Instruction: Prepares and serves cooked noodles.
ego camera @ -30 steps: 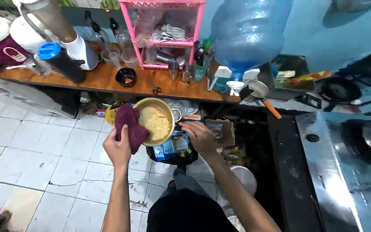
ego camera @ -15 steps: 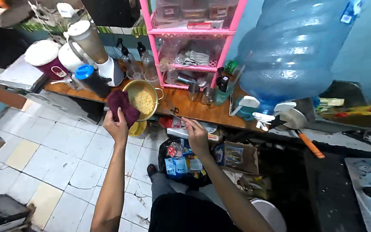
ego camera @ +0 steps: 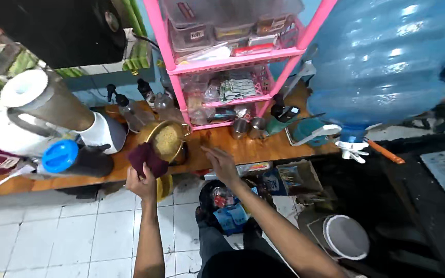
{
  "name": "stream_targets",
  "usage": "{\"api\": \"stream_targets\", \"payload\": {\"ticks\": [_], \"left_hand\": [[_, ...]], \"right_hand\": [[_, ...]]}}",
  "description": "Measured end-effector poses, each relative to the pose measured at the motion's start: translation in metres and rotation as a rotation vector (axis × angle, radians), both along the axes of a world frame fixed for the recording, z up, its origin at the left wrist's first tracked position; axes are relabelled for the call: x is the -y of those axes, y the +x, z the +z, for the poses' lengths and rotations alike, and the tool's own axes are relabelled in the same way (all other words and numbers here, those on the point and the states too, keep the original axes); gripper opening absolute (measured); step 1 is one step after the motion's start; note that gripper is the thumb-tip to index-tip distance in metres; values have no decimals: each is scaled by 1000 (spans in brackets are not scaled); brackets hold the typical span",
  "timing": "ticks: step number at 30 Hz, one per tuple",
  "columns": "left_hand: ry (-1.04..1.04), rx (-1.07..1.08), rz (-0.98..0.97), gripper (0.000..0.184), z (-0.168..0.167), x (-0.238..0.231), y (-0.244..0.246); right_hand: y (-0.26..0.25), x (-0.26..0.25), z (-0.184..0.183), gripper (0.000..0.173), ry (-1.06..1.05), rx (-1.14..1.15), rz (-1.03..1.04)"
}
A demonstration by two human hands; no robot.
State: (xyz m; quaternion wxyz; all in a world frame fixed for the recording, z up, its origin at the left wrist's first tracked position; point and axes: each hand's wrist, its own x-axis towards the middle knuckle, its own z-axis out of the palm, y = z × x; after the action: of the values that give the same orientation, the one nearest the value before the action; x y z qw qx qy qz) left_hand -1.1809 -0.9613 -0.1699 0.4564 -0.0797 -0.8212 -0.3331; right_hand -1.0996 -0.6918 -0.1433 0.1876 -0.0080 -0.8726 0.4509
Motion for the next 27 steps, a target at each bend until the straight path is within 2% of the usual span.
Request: {"api": "stream_targets", "payload": {"ticks": [3, 7, 10, 16, 27], "left_hand": [[-2, 23, -69, 24, -10, 12, -22], [-36, 2, -118, 30, -13, 24, -46], [-47, -21, -155, 32, -17, 31, -60], [-37, -51, -236, 30, -33, 33, -81], [-20, -18, -291, 32, -48, 35, -88]], "right_hand": [[-31, 21, -2, 30, -9, 15, -38], [-65, 37, -5, 32, -14, -24, -39], [-79, 47, -9, 31, -112, 15, -71], [-81, 60, -16, 30, -253, 106, -107], [-53, 54, -25, 30, -89, 141, -57]]}}
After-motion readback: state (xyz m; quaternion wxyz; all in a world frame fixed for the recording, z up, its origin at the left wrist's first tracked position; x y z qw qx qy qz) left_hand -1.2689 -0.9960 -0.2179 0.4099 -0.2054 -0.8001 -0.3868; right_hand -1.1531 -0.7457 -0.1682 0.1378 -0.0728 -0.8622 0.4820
